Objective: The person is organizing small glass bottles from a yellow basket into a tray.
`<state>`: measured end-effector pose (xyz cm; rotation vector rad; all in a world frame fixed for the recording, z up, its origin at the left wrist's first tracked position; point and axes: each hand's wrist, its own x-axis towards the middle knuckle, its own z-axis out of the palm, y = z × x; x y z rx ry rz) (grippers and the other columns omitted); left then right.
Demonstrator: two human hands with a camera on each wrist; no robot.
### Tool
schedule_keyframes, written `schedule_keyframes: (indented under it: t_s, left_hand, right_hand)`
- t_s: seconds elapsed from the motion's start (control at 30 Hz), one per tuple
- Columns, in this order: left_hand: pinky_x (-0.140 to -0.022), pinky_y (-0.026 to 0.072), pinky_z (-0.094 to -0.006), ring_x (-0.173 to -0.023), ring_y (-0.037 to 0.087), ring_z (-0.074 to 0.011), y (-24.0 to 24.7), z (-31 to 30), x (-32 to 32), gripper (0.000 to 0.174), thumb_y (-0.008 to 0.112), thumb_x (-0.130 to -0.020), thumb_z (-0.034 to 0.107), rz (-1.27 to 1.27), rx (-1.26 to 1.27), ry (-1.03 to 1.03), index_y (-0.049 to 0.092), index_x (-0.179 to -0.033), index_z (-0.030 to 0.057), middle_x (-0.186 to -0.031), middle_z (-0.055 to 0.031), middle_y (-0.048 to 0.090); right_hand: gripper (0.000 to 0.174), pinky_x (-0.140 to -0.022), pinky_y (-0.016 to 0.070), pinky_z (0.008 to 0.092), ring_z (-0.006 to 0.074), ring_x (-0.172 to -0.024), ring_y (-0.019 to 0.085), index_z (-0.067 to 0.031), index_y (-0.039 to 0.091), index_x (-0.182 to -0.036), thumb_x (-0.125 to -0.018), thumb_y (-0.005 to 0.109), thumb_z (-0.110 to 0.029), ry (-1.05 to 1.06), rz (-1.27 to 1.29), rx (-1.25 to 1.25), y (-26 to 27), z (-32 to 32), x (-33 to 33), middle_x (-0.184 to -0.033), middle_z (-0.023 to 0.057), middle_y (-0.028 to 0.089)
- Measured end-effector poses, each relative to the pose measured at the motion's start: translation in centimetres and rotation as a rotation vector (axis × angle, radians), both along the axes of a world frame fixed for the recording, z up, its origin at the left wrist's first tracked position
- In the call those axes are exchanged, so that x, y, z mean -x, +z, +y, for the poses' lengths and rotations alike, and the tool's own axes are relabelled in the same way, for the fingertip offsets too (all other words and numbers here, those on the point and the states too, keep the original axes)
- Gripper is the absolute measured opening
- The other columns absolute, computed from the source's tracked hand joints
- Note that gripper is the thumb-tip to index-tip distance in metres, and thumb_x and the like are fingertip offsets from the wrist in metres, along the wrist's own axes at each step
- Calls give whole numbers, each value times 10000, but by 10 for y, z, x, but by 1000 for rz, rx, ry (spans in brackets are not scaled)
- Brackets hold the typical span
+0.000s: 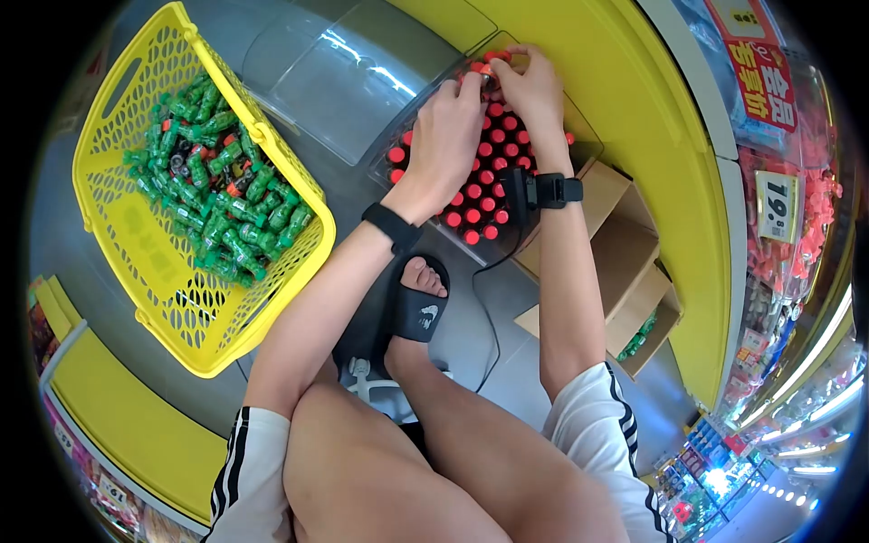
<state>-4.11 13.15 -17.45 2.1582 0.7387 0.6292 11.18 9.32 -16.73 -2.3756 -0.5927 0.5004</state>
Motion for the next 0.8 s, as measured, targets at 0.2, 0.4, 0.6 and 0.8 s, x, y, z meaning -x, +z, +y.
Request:
schedule_keyframes:
  t_s: [0.2,0.4,0.6,0.8]
  left_hand:
    - [-797,572,-550,-943,695,-496,-19,2,-11,351,674,-964,25,38,-70,-21,597,-1306,28,-1100,-263,696]
    - [-867,606,-528,-1012,716,-471,-19,6,-8,323,672,-959,16,13,-92,-25,665,-1281,12,-1279,-221,701]
    - [-861,623,-510,-989,735,-452,-24,4,-3,335,681,-967,40,69,-131,-33,678,-1301,17,-1297,-210,702]
    - [-823,624,-514,-951,739,-451,-28,6,-3,303,677,-988,70,50,-148,-23,681,-1283,-1,-1269,-215,711]
  right_hand:
    - [594,-857,614,438,348,-899,779,-28,702,-1329,-833,874,-305,-53,-55,-53,-3,-4,17,-949,172,794]
    - [567,-840,611,437,329,-854,774,-29,717,-1333,-854,879,-285,-75,-127,-27,7,-3,29,-917,161,790]
    - [533,-837,608,442,329,-843,773,-37,714,-1337,-884,859,-279,-87,-163,-88,3,-7,35,-914,156,788]
    - [578,-851,608,450,339,-870,777,-34,677,-1364,-875,862,-281,-84,-196,-72,0,-7,35,-938,151,793]
